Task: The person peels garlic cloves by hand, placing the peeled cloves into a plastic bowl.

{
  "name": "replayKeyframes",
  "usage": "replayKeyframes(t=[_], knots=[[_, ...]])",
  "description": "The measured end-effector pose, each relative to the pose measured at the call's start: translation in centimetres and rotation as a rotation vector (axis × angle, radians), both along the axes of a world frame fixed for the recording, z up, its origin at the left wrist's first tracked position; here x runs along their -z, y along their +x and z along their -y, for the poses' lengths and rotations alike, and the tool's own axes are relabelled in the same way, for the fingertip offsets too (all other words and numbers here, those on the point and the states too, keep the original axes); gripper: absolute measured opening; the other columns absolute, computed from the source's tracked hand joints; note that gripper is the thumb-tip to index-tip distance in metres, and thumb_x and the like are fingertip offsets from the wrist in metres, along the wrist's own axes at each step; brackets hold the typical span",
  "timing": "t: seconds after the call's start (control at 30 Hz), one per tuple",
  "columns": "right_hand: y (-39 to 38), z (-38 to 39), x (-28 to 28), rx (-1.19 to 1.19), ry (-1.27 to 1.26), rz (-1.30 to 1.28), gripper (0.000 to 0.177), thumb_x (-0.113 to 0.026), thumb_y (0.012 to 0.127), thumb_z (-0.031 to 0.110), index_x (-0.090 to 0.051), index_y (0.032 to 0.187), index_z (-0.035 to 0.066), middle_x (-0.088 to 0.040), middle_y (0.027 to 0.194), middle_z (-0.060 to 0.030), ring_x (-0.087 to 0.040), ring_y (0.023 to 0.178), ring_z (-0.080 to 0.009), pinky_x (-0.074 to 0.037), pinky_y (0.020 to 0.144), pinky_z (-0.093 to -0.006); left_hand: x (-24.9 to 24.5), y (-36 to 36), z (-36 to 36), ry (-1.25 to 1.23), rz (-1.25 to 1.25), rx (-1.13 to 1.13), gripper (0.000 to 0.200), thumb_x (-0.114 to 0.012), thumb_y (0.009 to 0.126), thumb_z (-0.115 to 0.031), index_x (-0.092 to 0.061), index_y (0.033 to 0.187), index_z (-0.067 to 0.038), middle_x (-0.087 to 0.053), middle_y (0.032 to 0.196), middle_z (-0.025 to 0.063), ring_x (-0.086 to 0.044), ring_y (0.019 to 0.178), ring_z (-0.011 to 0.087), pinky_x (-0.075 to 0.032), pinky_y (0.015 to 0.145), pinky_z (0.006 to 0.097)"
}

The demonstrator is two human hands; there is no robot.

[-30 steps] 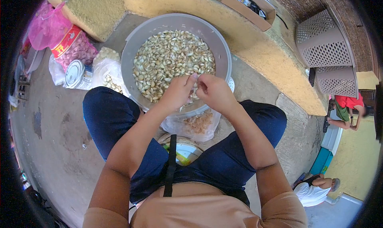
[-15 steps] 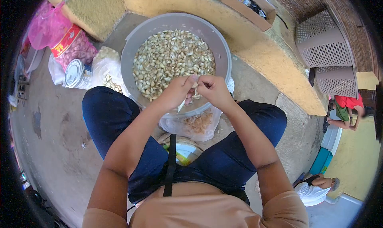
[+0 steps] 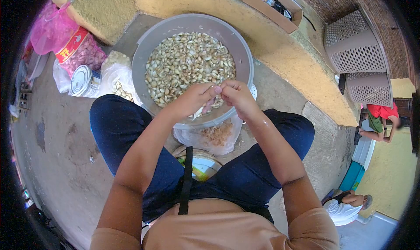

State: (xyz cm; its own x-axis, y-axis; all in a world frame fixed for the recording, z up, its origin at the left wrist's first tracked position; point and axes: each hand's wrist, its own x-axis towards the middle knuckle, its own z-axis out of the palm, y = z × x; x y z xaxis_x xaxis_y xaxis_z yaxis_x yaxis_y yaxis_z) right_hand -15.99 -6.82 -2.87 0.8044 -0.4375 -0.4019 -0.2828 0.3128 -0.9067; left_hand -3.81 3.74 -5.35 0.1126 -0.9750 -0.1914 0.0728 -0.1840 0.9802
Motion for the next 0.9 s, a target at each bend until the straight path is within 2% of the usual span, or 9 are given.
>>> replayKeyframes(t=[0.1, 0.17, 0.3, 0.4, 0.5, 0.6, 0.7, 0.9], knots=[[0.1, 0.0, -0.3, 0.067, 0.024, 0.015, 0.007, -0.052, 0.074, 0.01, -0.055, 0.069, 0.007, -0.043, 0.055, 0.0049, -0.032, 0.047, -0.0027, -0.023, 0.042, -0.0186, 0.0, 0.0, 0.2, 0.039, -0.031, -0.035, 0.029, -0.048, 0.086, -0.029, -0.051, 0.091, 0.0, -0.047, 0.054, 0.0011, -0.045, 0.044, 0.0085, -0.035, 0.043, 0.0223], [0.1, 0.0, -0.1, 0.049, -0.049, 0.014, 0.007, -0.052, 0.075, 0.009, -0.055, 0.07, 0.005, -0.045, 0.056, 0.0044, -0.035, 0.048, -0.0031, -0.025, 0.043, -0.0185, -0.6, -0.2, 0.2, 0.08, -0.025, -0.095, 0.029, -0.052, 0.085, -0.028, -0.05, 0.093, 0.0, -0.046, 0.054, 0.0007, -0.045, 0.044, 0.008, -0.035, 0.042, 0.0213], [0.2, 0.4, 1.2, 0.014, -0.21, 0.02, 0.008, -0.054, 0.075, 0.009, -0.055, 0.07, 0.003, -0.046, 0.057, 0.004, -0.038, 0.052, -0.0031, -0.029, 0.046, -0.0188, 0.1, -0.1, 0.3, 0.053, -0.213, -0.152, 0.025, -0.053, 0.084, -0.023, -0.051, 0.093, 0.0, -0.046, 0.058, 0.0, -0.044, 0.045, 0.0075, -0.034, 0.043, 0.0208], [-0.1, -0.1, 0.6, 0.003, -0.548, -0.056, 0.011, -0.054, 0.075, 0.011, -0.053, 0.066, 0.003, -0.046, 0.057, 0.0045, -0.038, 0.054, -0.0024, -0.03, 0.047, -0.019, -0.8, 0.0, 0.1, 0.062, -0.36, -0.095, 0.021, -0.052, 0.084, -0.02, -0.051, 0.093, -0.001, -0.044, 0.062, -0.0004, -0.041, 0.046, 0.0072, -0.034, 0.043, 0.0203], [0.0, -0.2, 0.7, 0.074, -0.673, -0.014, 0.015, -0.06, 0.068, 0.015, -0.054, 0.064, 0.002, -0.046, 0.05, -0.0024, -0.043, 0.049, -0.0073, -0.035, 0.045, -0.0245, -0.8, 0.1, 0.1, 0.084, -0.446, -0.062, 0.018, -0.053, 0.083, -0.018, -0.051, 0.09, -0.001, -0.042, 0.063, -0.0012, -0.039, 0.046, 0.0072, -0.033, 0.043, 0.0201], [0.0, -0.2, 0.5, 0.089, -0.661, -0.031, 0.013, -0.059, 0.068, 0.013, -0.055, 0.064, 0.002, -0.048, 0.052, -0.0009, -0.044, 0.049, -0.0066, -0.035, 0.045, -0.0235, -0.5, 0.2, 0.3, 0.104, -0.488, -0.039, 0.016, -0.053, 0.083, -0.017, -0.051, 0.086, -0.002, -0.04, 0.061, -0.0014, -0.039, 0.046, 0.0075, -0.032, 0.043, 0.0199], [0.2, -0.1, 1.7, 0.189, -0.454, 0.017, 0.011, -0.056, 0.07, 0.011, -0.056, 0.064, 0.001, -0.049, 0.053, 0.0008, -0.044, 0.05, -0.0061, -0.035, 0.045, -0.0226, -0.3, 0.4, 0.2, 0.12, -0.514, -0.003, 0.014, -0.052, 0.083, -0.016, -0.05, 0.082, -0.002, -0.039, 0.06, -0.0012, -0.039, 0.046, 0.0079, -0.031, 0.043, 0.02], [0.2, 0.5, 1.5, 0.232, -0.433, 0.015, 0.012, -0.052, 0.073, 0.01, -0.056, 0.066, 0.0, -0.049, 0.054, 0.001, -0.044, 0.052, -0.0043, -0.034, 0.047, -0.0208, -0.6, 0.6, 0.0, 0.168, -0.587, 0.025, 0.013, -0.052, 0.082, -0.014, -0.048, 0.076, -0.004, -0.038, 0.056, -0.0023, -0.039, 0.043, 0.0082, -0.03, 0.041, 0.0201]])
